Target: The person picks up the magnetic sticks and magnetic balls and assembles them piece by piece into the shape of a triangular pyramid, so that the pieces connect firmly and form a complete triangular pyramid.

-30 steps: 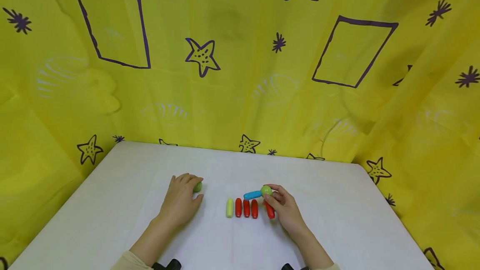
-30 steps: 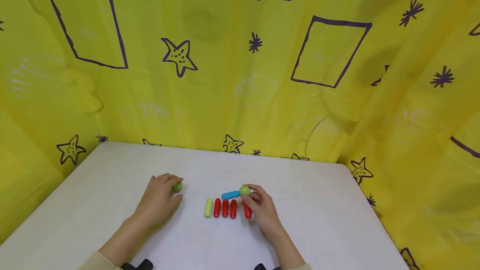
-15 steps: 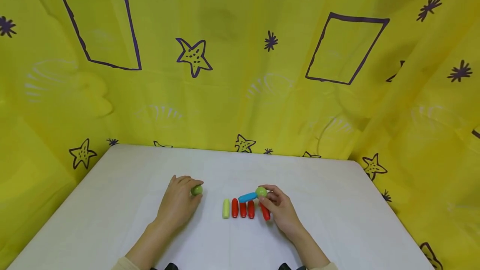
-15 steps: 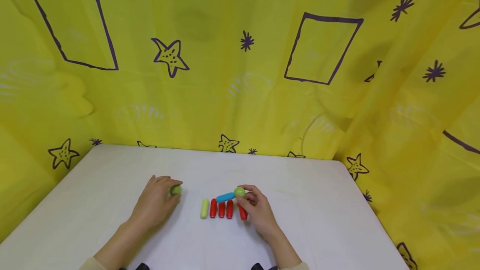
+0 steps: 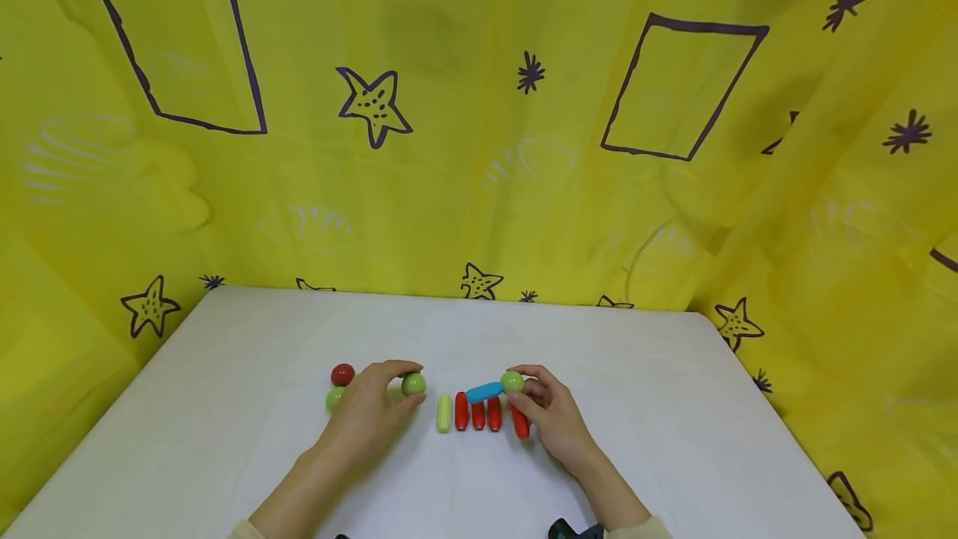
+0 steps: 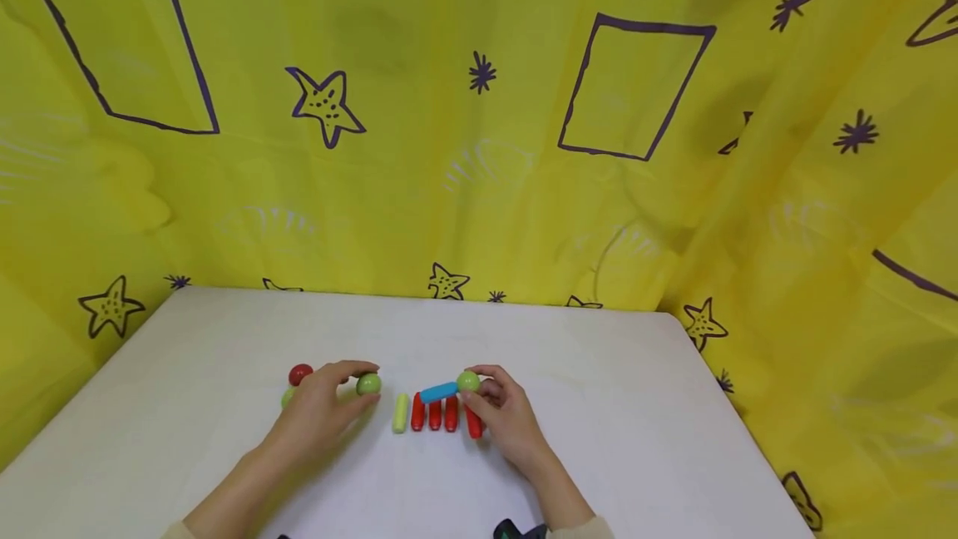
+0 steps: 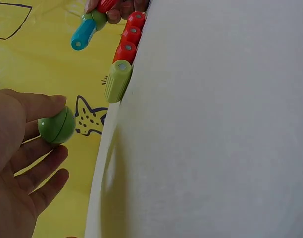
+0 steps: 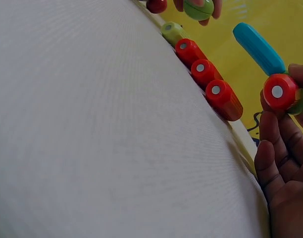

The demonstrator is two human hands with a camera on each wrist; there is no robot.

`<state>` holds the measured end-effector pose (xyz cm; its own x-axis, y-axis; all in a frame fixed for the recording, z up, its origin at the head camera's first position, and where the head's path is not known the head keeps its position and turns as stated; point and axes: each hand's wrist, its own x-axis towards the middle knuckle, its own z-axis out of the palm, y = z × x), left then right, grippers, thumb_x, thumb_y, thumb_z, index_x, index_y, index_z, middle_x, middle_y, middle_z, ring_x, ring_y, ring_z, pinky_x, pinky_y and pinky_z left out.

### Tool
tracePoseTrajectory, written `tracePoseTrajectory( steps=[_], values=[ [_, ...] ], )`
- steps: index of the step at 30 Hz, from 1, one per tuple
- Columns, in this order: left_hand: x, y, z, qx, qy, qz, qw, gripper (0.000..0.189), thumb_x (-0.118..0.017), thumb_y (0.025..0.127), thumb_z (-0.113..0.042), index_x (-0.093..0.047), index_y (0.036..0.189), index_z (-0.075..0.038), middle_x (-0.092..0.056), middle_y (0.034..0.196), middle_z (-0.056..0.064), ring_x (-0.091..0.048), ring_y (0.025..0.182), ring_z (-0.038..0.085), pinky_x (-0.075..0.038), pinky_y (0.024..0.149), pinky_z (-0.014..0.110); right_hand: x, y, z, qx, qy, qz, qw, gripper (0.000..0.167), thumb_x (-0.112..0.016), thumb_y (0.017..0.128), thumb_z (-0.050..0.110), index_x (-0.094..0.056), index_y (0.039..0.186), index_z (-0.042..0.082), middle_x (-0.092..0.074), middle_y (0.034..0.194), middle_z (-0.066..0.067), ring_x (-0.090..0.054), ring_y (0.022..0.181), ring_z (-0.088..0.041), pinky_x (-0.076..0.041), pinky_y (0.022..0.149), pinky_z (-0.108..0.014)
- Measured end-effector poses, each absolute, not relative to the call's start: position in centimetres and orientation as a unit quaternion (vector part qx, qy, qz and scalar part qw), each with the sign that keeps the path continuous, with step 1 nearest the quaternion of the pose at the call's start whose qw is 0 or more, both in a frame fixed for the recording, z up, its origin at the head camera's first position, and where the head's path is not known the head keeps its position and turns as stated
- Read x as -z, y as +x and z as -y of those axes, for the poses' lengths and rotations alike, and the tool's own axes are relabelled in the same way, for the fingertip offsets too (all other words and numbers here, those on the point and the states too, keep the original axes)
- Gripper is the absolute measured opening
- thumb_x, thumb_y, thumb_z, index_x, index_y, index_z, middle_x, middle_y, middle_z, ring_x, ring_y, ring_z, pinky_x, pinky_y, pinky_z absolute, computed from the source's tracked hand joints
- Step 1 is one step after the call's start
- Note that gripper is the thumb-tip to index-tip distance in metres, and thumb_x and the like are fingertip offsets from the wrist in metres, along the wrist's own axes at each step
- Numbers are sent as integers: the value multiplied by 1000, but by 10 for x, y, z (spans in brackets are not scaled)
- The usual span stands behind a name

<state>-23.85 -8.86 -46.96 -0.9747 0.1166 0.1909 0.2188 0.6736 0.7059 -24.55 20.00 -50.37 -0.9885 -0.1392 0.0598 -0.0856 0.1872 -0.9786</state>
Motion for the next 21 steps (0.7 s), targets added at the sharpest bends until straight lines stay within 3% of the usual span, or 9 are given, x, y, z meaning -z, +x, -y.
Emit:
tracePoseTrajectory(
  steps=[7,13,21],
  values=[
    [468,-235,80,427,-93,899,16,36,-81,90,-29,-73,125,-25,-70,120,-8,-65,111,21,-55,97,44,502,-245,-199,638,-84,-765,25,38,-69,99,16,-59,135,6,-73,107,-20,-67,91,-11,-51,88,-21],
    [466,-233,76,441,-117,890,-4,35,-80,91,-30,-73,125,-23,-70,113,-7,-64,98,13,-54,83,32,502,-247,-199,637,-94,-764,34,41,-70,99,19,-58,136,7,-73,107,-21,-67,89,-11,-51,85,-22],
    [469,-230,73,458,-161,874,-13,34,-78,93,-31,-73,124,-21,-72,118,-8,-66,99,13,-54,81,27,503,-246,-199,627,-104,-771,40,40,-72,98,18,-58,134,7,-73,97,-13,-59,84,-11,-46,79,-24]
  ],
)
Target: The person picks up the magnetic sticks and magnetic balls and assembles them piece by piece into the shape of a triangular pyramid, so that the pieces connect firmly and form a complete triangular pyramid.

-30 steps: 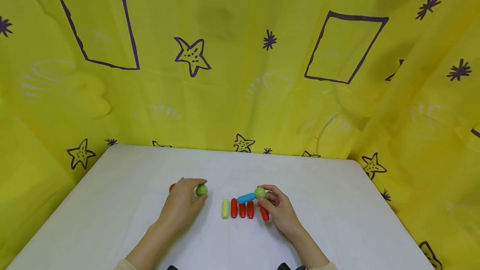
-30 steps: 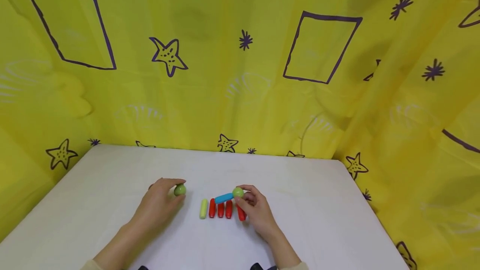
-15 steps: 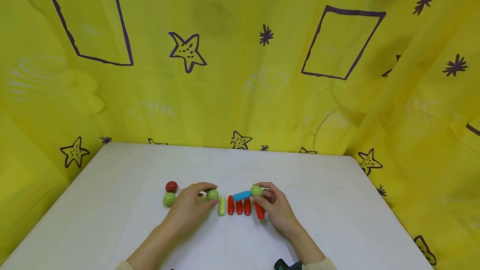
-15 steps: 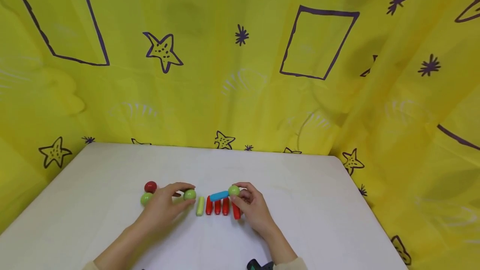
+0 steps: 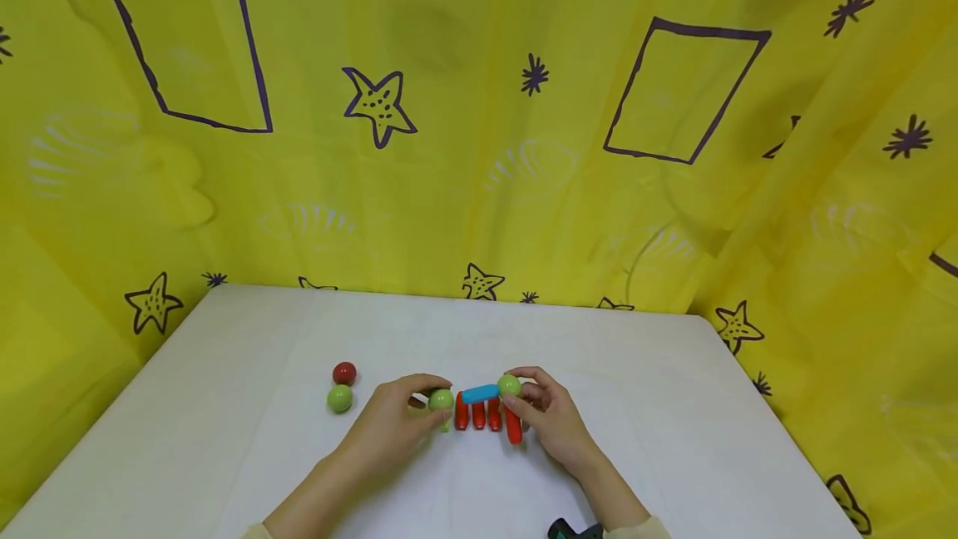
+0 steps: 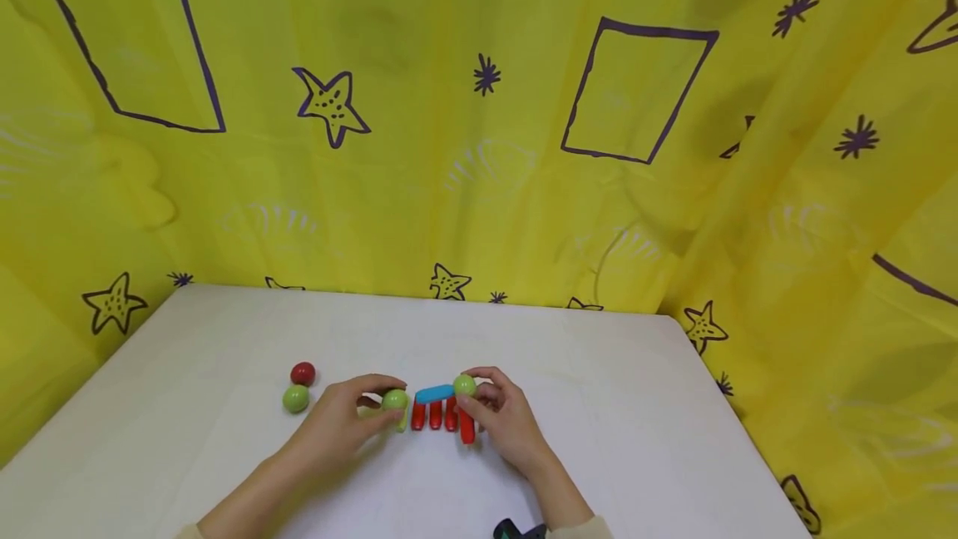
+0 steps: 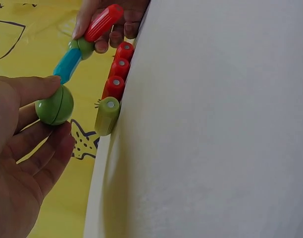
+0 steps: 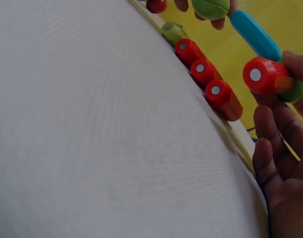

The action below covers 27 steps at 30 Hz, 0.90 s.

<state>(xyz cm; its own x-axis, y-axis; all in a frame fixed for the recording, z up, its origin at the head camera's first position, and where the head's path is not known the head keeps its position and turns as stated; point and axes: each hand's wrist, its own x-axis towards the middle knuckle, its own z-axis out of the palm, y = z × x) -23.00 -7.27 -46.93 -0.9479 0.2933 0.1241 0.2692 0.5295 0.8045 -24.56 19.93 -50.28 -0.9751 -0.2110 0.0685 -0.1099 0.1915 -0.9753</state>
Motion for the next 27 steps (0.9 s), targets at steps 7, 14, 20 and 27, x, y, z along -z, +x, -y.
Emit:
tracePoseTrajectory(
  steps=[7,14,20,27],
  values=[
    [468,-229,70,-471,176,-864,33,30,-77,94,-29,-73,124,-24,-71,110,-12,-65,99,11,-53,84,24,503,-245,-201,611,-137,-779,46,38,-71,99,20,-58,133,8,-74,95,-16,-57,81,-10,-45,76,-24],
    [470,-228,73,-479,189,-857,30,30,-77,94,-28,-72,124,-21,-72,109,-9,-67,95,10,-54,83,24,504,-244,-201,610,-147,-777,58,37,-71,99,19,-57,130,7,-74,92,-8,-54,77,-9,-45,75,-24],
    [473,-230,75,-508,186,-840,44,34,-77,95,-27,-70,127,-16,-72,113,-1,-71,94,12,-56,79,23,503,-242,-201,612,-160,-772,61,40,-69,99,17,-57,135,3,-70,85,4,-51,75,-7,-42,72,-24],
    [481,-235,79,-520,193,-830,47,32,-77,95,-27,-71,124,-16,-72,112,-2,-71,95,13,-57,80,22,502,-241,-201,602,-169,-779,58,38,-70,99,17,-64,133,1,-76,92,-8,-55,80,-7,-45,77,-23]
  ],
)
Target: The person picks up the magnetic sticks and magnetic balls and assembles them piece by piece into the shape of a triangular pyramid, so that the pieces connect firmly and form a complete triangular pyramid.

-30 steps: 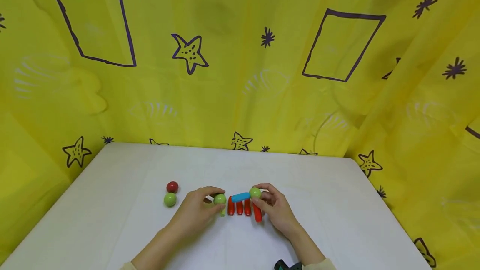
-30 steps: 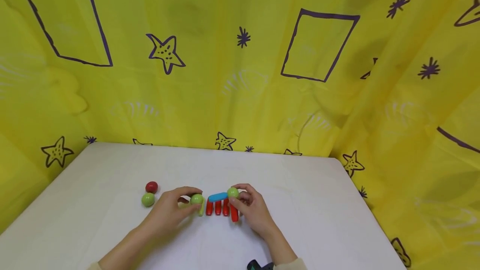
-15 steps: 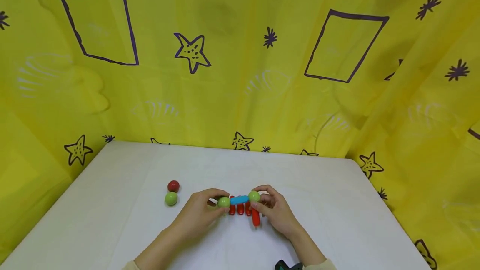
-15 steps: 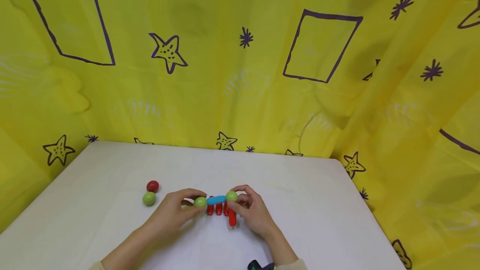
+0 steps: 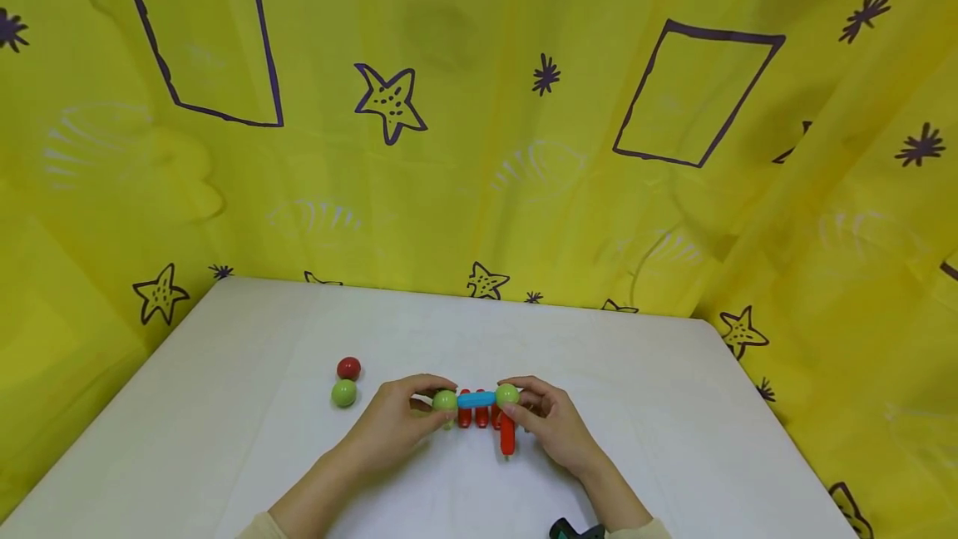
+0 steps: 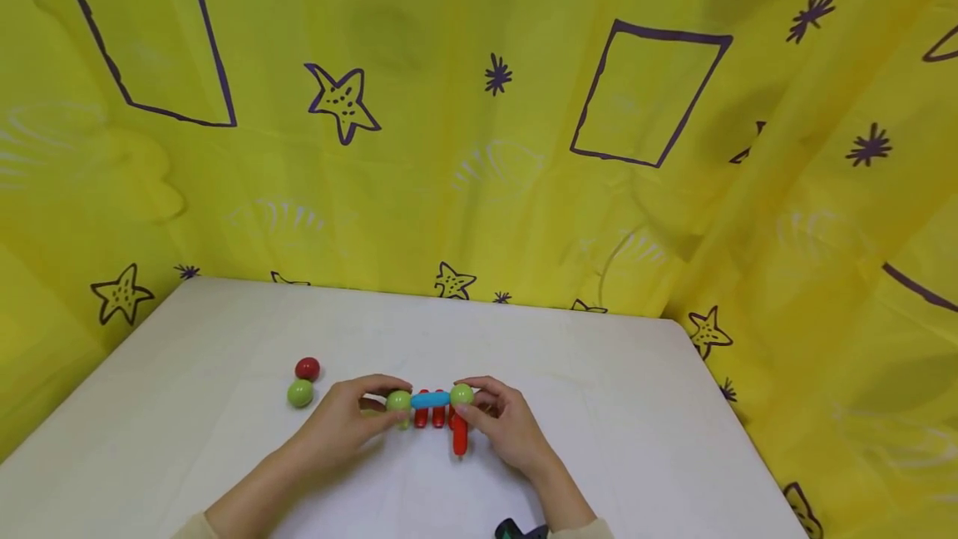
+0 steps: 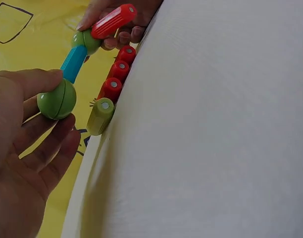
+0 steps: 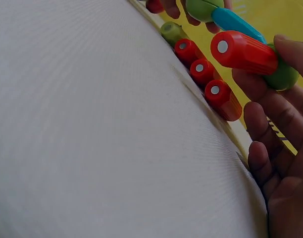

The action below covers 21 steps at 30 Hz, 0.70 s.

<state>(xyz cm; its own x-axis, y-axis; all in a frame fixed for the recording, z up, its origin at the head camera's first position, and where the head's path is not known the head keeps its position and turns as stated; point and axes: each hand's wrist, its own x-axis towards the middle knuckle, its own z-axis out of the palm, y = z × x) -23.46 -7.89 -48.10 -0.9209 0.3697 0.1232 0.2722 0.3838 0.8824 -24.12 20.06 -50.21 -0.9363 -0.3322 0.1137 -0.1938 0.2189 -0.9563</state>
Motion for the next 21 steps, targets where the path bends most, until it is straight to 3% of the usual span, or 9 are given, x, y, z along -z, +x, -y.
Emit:
tracePoseTrajectory(
  steps=[3,10,14,21],
  values=[
    [485,-236,80,-522,195,-829,46,31,-78,94,-28,-73,122,-17,-72,111,-3,-70,94,15,-57,78,22,503,-242,-201,601,-166,-780,58,36,-71,99,18,-66,130,2,-76,93,-8,-57,80,-7,-47,77,-23],
    [499,-238,88,-520,231,-822,25,26,-83,89,-31,-75,114,-27,-72,108,-11,-64,93,12,-55,82,24,505,-242,-202,609,-178,-771,61,27,-75,94,10,-72,119,1,-72,95,7,-60,78,-8,-51,74,-21],
    [508,-240,94,-495,298,-816,13,28,-87,85,-28,-74,110,-34,-72,102,-17,-63,91,6,-54,85,24,505,-242,-203,604,-191,-771,74,25,-79,90,10,-74,112,2,-67,89,7,-54,75,-6,-47,68,-20],
    [513,-243,94,-478,363,-799,-1,30,-90,81,-25,-71,103,-32,-65,103,-16,-60,88,5,-53,81,23,505,-242,-206,587,-225,-772,93,22,-83,86,11,-74,104,3,-60,81,5,-47,70,-4,-41,61,-19]
  ],
)
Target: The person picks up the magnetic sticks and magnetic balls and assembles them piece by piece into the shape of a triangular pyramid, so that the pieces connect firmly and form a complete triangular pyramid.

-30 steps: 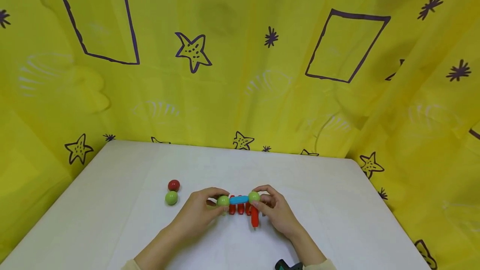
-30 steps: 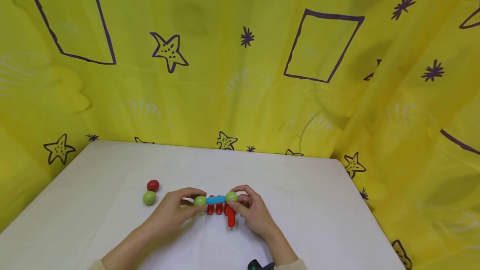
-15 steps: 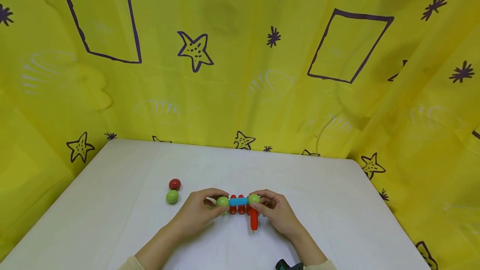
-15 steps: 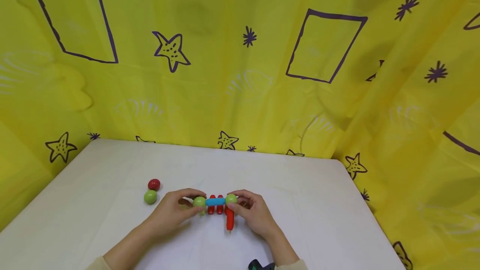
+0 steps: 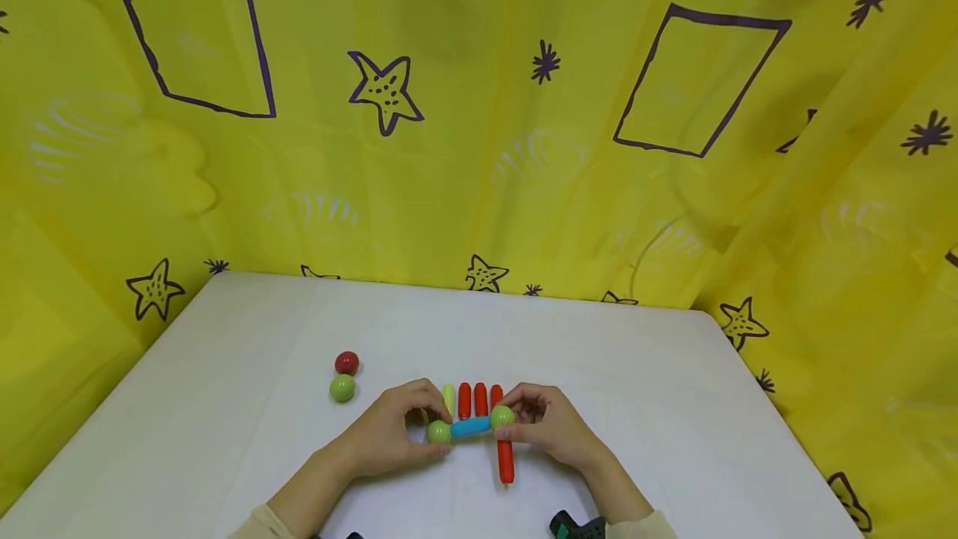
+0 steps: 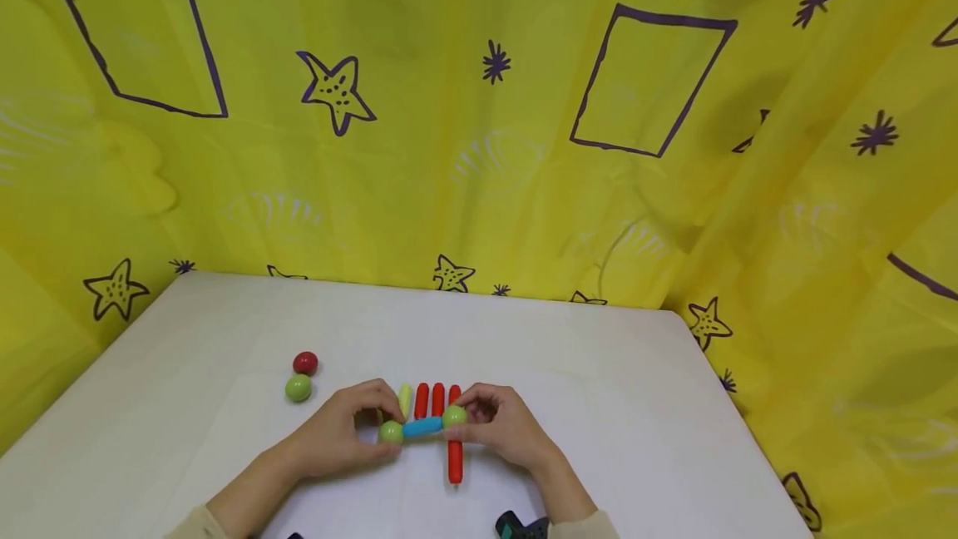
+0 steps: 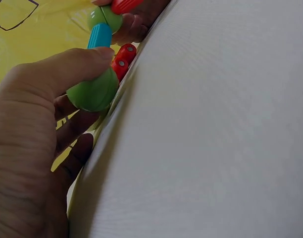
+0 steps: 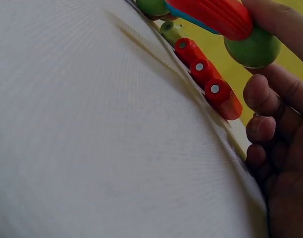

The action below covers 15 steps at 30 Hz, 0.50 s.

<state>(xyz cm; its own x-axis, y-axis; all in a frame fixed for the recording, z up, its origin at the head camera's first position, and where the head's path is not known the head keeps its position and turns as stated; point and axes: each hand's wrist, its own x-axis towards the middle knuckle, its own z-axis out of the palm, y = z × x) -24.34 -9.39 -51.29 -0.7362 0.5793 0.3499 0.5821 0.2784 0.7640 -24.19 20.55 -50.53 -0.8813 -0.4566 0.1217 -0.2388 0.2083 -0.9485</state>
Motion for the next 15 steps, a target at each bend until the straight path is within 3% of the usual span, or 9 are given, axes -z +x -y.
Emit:
tracePoseTrajectory(
  steps=[2,9,15],
  values=[
    [512,-243,94,475,-368,800,2,31,-91,79,-24,-71,101,-32,-63,102,-16,-59,87,5,-53,80,22,505,-242,-205,588,-230,-769,101,22,-84,85,10,-74,103,3,-58,79,3,-46,69,-4,-39,60,-18],
    [514,-244,93,472,-383,794,14,32,-91,79,-20,-71,103,-27,-62,99,-15,-57,84,6,-52,77,21,503,-242,-204,573,-231,-779,107,22,-85,84,12,-73,101,6,-51,79,-24,-45,69,-3,-38,60,-19],
    [515,-244,94,469,-386,794,31,28,-86,82,-14,-71,102,-26,-62,100,-13,-56,86,5,-51,77,22,505,-244,-203,547,-240,-795,106,21,-86,84,15,-73,99,10,-52,77,-25,-44,68,-2,-38,59,-21]
  ],
)
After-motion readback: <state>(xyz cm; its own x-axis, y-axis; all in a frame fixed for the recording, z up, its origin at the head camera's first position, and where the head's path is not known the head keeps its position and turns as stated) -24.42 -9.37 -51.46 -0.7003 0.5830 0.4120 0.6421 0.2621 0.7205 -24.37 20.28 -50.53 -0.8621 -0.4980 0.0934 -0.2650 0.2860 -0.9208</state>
